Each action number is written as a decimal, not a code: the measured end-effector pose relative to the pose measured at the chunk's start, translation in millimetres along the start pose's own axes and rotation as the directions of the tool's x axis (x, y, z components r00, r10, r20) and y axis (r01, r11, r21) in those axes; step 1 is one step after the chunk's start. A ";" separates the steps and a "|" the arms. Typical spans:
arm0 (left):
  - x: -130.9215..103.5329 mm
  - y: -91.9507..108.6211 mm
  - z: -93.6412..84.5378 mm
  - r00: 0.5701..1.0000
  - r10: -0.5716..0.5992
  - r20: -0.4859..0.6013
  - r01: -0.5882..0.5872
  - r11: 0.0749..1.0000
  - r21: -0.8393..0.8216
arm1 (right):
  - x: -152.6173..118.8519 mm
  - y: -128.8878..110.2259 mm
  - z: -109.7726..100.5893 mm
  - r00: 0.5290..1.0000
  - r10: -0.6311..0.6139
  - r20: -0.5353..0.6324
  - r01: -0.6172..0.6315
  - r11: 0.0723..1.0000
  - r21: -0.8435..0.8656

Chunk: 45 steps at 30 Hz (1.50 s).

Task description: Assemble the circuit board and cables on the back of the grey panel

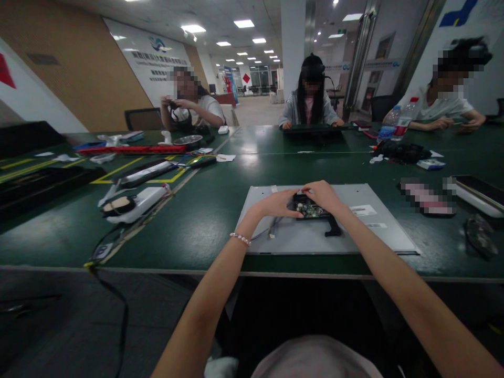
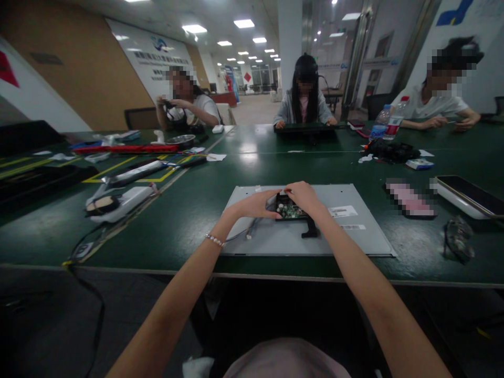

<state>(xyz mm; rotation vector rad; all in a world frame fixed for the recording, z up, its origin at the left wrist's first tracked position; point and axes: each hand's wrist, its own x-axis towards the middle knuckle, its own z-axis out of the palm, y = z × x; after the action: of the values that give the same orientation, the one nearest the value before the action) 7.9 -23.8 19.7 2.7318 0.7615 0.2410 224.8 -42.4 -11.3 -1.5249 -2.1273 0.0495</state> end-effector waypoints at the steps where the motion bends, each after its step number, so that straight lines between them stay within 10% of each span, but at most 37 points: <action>1: 0.2 -0.4 0.1 1.000 0.010 -0.002 -0.010 1.000 -0.006 | -0.4 0.1 0.9 1.000 -0.002 0.011 0.002 1.000 0.010; 33: 1.3 -16.1 3.2 0.998 -0.035 0.061 0.037 0.999 -0.039 | 3.7 4.4 4.3 0.990 0.004 0.140 0.000 0.999 -0.032; 45: -3.3 -46.4 -6.2 0.892 -0.316 -0.324 0.371 0.921 0.123 | 4.2 8.5 7.5 0.991 -0.019 0.130 0.018 1.000 0.010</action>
<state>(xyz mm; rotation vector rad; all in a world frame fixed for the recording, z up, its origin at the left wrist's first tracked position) -18.5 13.8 10.3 2.6904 1.3999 0.5357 228.0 -33.6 -18.9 -1.5340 -2.2390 0.1558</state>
